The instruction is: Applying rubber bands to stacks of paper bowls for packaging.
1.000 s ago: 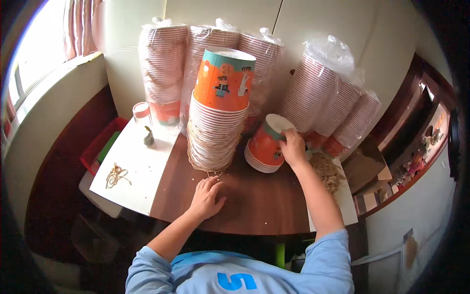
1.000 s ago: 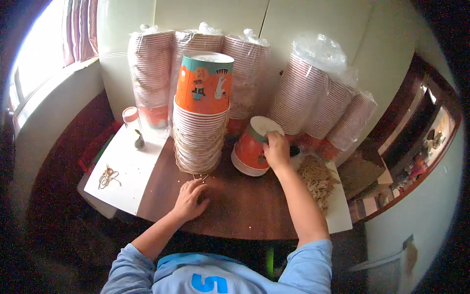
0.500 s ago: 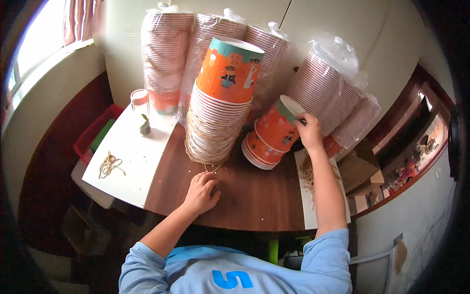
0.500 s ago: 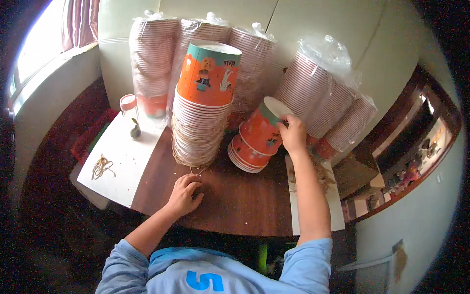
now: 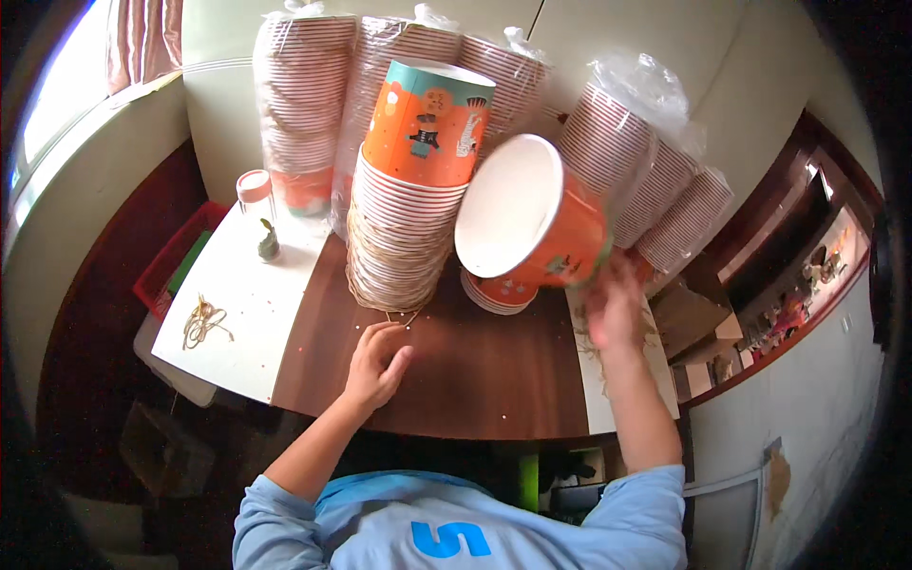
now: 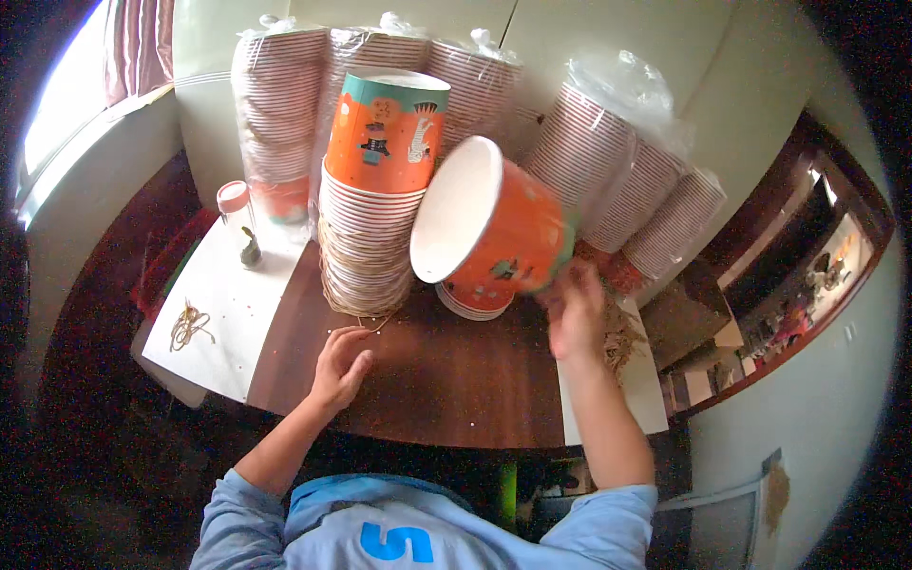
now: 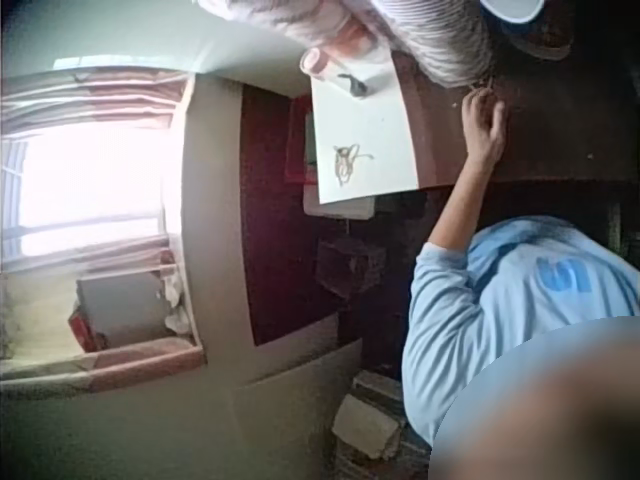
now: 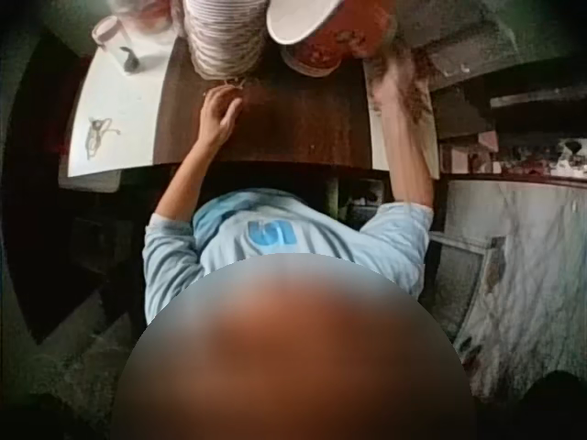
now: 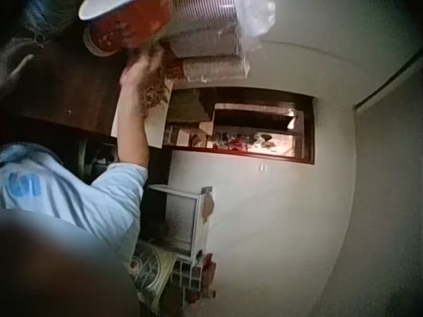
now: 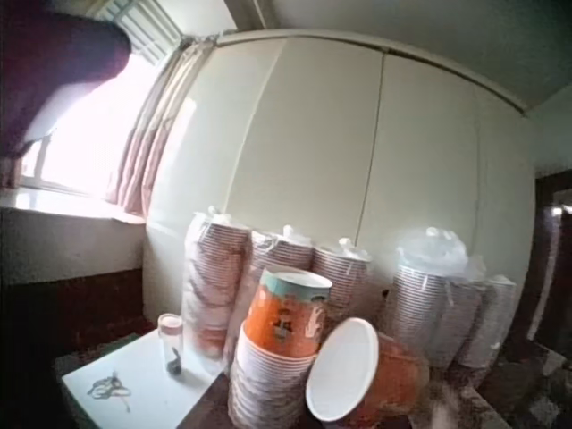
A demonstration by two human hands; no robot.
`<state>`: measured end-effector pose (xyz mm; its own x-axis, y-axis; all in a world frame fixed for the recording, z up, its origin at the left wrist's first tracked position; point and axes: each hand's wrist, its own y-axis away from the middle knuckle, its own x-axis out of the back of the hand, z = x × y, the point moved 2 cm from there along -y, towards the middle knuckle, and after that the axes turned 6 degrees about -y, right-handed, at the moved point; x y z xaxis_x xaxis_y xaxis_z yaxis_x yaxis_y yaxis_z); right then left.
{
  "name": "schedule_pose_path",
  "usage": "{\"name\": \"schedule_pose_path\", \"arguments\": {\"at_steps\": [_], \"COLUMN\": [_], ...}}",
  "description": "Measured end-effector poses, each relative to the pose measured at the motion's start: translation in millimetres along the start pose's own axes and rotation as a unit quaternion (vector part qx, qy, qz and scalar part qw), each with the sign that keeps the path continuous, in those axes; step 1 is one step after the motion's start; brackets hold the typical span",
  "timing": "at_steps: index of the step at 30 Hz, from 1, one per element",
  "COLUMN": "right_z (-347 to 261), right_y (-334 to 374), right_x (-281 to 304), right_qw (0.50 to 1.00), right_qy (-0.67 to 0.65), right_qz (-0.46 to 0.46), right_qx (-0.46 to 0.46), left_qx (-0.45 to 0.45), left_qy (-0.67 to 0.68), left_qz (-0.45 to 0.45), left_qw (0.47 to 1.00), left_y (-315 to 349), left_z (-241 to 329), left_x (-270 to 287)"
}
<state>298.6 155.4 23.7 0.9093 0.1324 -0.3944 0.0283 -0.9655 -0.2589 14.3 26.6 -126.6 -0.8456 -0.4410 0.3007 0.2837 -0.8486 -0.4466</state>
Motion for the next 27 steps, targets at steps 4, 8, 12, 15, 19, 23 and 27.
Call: {"name": "schedule_pose_path", "arguments": {"at_steps": [4, 8, 12, 15, 19, 23, 27], "right_z": [55, 111, 108, 97, 59, 69, 74], "right_y": [49, 85, 106, 94, 72, 68, 70], "right_x": [38, 78, 57, 52, 10, -14, -13], "right_qw": [0.973, 0.959, 0.915, 0.918, 0.951, 0.920, 0.909], "right_qy": [-0.163, -0.176, -0.049, 0.234, 0.180, 0.237, 0.321], "right_qz": [0.071, -0.018, -0.143, -0.129, -0.214, -0.273, -0.238], "right_qx": [-0.149, -0.220, -0.374, -0.294, -0.133, -0.151, -0.121], "left_qx": [0.077, 0.120, 0.093, 0.077, 0.071, 0.054, 0.117], "left_qy": [0.210, 0.233, 0.154, 0.039, -0.020, 0.037, 0.127], "left_qz": [-0.075, -0.079, -0.033, -0.092, -0.219, -0.191, -0.158], "left_qw": [0.972, 0.962, 0.983, 0.992, 0.973, 0.980, 0.972], "left_y": [-5, -20, -30, -41, -56, -60, -49], "left_z": [25, 59, 44, 52, 71, 49, 40], "left_x": [4, 0, 7, 22, 22, 10, 21]}}
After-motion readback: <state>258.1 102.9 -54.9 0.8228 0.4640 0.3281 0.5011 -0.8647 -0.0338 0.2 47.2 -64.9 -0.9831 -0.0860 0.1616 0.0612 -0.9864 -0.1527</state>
